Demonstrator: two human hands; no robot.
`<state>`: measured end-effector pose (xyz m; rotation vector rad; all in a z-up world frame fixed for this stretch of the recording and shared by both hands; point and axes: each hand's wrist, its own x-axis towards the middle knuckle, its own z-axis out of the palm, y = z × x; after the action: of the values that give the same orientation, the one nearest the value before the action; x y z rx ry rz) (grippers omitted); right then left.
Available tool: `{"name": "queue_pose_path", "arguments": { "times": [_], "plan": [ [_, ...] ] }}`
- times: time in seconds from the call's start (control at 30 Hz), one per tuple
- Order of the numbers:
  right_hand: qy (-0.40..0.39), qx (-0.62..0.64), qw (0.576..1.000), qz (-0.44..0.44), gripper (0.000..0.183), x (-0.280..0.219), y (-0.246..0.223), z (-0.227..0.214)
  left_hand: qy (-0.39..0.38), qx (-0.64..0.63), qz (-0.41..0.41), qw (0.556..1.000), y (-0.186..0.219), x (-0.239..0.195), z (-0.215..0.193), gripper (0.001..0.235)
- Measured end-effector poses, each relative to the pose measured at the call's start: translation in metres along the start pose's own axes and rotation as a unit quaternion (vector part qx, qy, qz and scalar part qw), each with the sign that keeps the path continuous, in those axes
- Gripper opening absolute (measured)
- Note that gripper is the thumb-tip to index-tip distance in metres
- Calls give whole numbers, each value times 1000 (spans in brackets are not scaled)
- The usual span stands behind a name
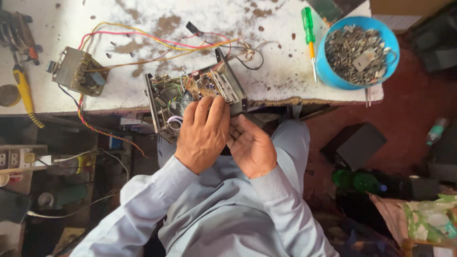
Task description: The person works on an open electronic device held on their lap, using a screwdriver to adjust internal components and handling small parts from a nearby container. They connect wires and manipulate components within the device's casing.
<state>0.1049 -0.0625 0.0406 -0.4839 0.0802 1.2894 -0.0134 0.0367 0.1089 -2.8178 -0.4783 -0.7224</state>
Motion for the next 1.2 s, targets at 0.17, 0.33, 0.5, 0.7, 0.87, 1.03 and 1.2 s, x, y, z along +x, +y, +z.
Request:
{"name": "queue_pose_path", "arguments": {
  "times": [0.17, 0.33, 0.5, 0.7, 0.87, 1.03, 1.2],
  "plan": [
    [-16, -25, 999, -45, 27, 4, -16, 22, 6, -24, -26, 999, -14, 30, -23, 44],
    [-45, -69, 996, -47, 34, 11, -32, 47, -16, -39, -53, 998, -27, 55, -34, 31],
    [-46, -144, 987, -47, 46, 19, -47, 61, -20, -58, -94, 994, -35, 71, -32, 25],
    [117, -691, 619, -354, 30, 49, -110, 43, -39, -84, -107, 990, -51, 79, -27, 27],
    [186, -844, 307, -398, 34, 144, -178, 17, -37, -145, -107, 983, -64, 84, -22, 27],
    [198, -925, 76, -315, 36, 214, -196, -16, -61, -249, -126, 958, -89, 91, -15, 25],
    [245, -897, 183, -318, 40, 229, -205, -29, -63, -284, -121, 949, -102, 95, -11, 28]
  ]
}}
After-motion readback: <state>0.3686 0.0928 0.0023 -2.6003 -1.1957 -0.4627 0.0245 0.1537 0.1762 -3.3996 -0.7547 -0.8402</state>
